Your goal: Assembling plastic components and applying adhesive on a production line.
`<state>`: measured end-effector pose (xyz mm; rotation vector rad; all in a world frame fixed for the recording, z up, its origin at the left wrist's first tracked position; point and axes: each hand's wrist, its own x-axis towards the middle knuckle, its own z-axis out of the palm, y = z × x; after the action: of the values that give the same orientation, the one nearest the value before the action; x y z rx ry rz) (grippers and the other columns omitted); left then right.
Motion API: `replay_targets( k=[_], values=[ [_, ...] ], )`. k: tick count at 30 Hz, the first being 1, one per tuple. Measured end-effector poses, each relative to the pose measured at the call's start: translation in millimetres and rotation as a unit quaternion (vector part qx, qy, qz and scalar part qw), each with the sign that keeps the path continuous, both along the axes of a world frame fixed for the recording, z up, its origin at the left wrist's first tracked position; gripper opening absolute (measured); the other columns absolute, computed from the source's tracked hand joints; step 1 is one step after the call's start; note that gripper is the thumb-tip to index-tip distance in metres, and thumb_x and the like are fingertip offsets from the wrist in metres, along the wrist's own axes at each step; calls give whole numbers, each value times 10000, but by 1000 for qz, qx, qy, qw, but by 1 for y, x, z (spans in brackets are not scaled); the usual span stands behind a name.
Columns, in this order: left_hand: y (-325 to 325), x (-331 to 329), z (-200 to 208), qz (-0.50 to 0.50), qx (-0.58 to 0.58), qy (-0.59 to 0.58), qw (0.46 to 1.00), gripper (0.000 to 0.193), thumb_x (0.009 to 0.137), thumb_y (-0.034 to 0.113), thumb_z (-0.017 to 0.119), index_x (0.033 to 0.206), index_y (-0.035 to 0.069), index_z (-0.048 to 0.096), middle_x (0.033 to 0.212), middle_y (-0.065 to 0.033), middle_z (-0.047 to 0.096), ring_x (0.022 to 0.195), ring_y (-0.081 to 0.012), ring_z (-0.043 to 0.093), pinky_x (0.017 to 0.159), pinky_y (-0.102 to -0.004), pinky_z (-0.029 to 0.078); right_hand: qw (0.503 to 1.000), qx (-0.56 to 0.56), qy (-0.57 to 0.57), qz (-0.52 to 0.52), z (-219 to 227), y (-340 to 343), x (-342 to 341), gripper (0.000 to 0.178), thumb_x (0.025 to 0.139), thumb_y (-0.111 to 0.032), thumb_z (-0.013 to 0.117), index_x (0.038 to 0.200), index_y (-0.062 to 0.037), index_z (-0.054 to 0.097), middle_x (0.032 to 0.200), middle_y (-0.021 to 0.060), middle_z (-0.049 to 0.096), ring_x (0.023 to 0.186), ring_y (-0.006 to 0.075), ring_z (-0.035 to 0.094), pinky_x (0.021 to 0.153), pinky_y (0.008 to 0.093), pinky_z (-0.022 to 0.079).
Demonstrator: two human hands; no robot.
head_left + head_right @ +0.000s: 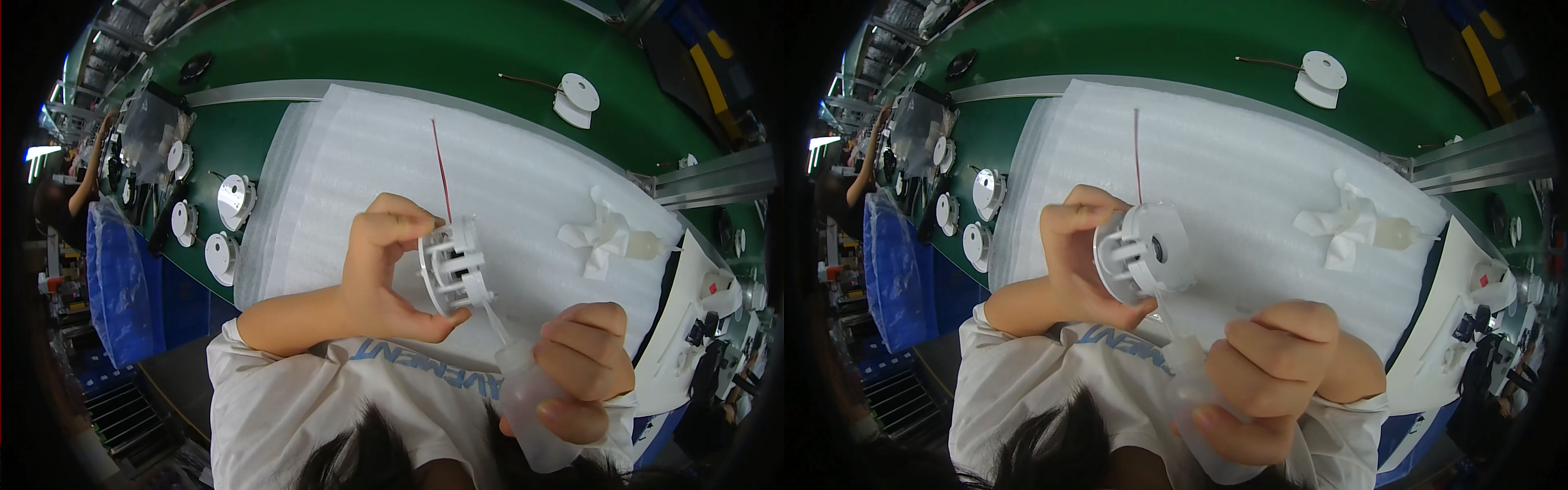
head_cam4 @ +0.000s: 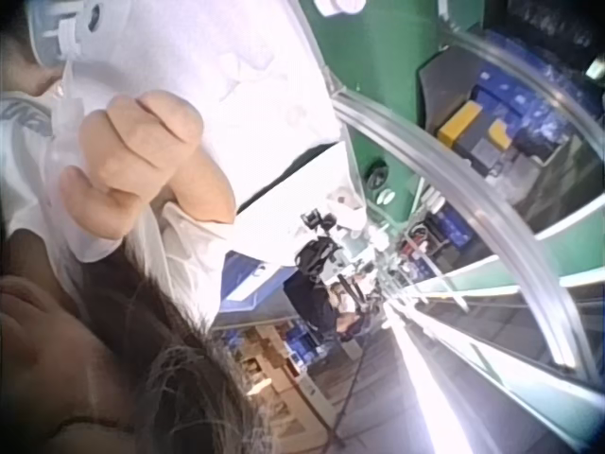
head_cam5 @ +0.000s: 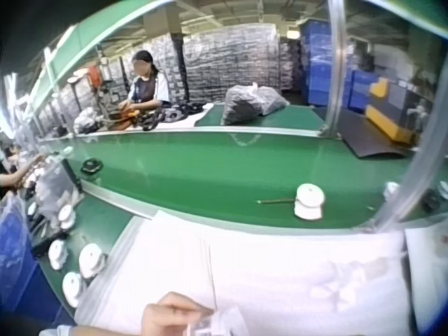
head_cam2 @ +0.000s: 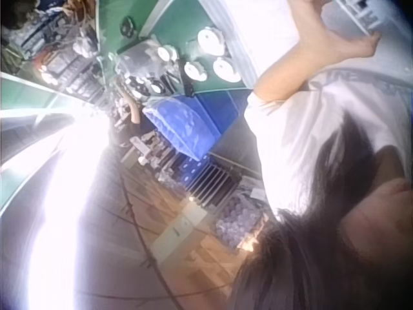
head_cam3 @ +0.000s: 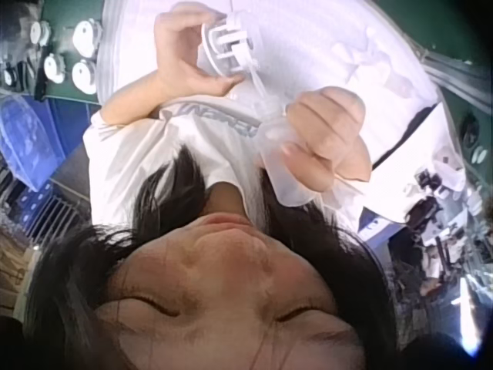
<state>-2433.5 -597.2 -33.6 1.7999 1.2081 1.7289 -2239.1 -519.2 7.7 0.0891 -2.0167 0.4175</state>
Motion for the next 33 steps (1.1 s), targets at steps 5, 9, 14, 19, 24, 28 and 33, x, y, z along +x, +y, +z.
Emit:
replay_targets(
  k=[5,9,14,19,24,28,33],
  values=[
    [-1,-20,-2,-70,-51,-87,992,742,583,95,772,1142,63,285,1067,-121,385,946,-167,460,766,-286,427,999,29,6,10,-1,2,-16,281,705,-138,509,971,-178,431,727,7,501,591,144,469,530,268,337],
    [-4,-34,-5,-93,-128,-172,972,717,616,100,767,1137,66,277,1063,-106,388,993,-158,441,809,-283,424,1000,27,9,8,-8,6,-32,287,690,-130,519,960,-174,433,724,7,494,587,140,461,517,259,336],
    [-5,-43,-2,-111,-162,-232,953,710,641,117,764,1142,70,265,1091,-96,393,1001,-147,444,813,-283,427,1000,29,9,4,-7,4,-41,294,692,-159,548,962,-176,434,725,6,494,587,138,460,519,257,332],
    [0,-54,5,-44,-167,-242,955,680,648,137,753,1145,61,296,1066,-97,442,991,-157,469,810,-321,443,999,31,12,-12,-7,5,-50,298,715,-206,585,976,-201,439,755,-3,510,594,134,472,513,257,325],
    [52,-109,27,246,-81,322,911,546,567,177,756,1010,27,474,926,-119,529,839,-245,546,712,-354,454,996,31,68,-50,-22,14,-69,322,693,-170,560,990,-238,454,789,-6,533,604,138,492,519,250,324],
    [129,-156,31,371,-173,427,806,522,592,383,698,957,54,524,860,-111,580,806,-283,557,632,-397,468,995,16,87,-49,-13,6,-76,340,662,-132,523,979,-243,470,787,-10,539,602,140,498,522,246,325],
    [188,-195,10,357,-403,483,691,666,628,555,651,1068,70,530,933,-122,596,929,-278,569,721,-391,478,998,23,50,-38,-12,11,-89,317,694,-247,623,970,-229,467,776,2,531,613,149,498,530,261,334]
  ],
)
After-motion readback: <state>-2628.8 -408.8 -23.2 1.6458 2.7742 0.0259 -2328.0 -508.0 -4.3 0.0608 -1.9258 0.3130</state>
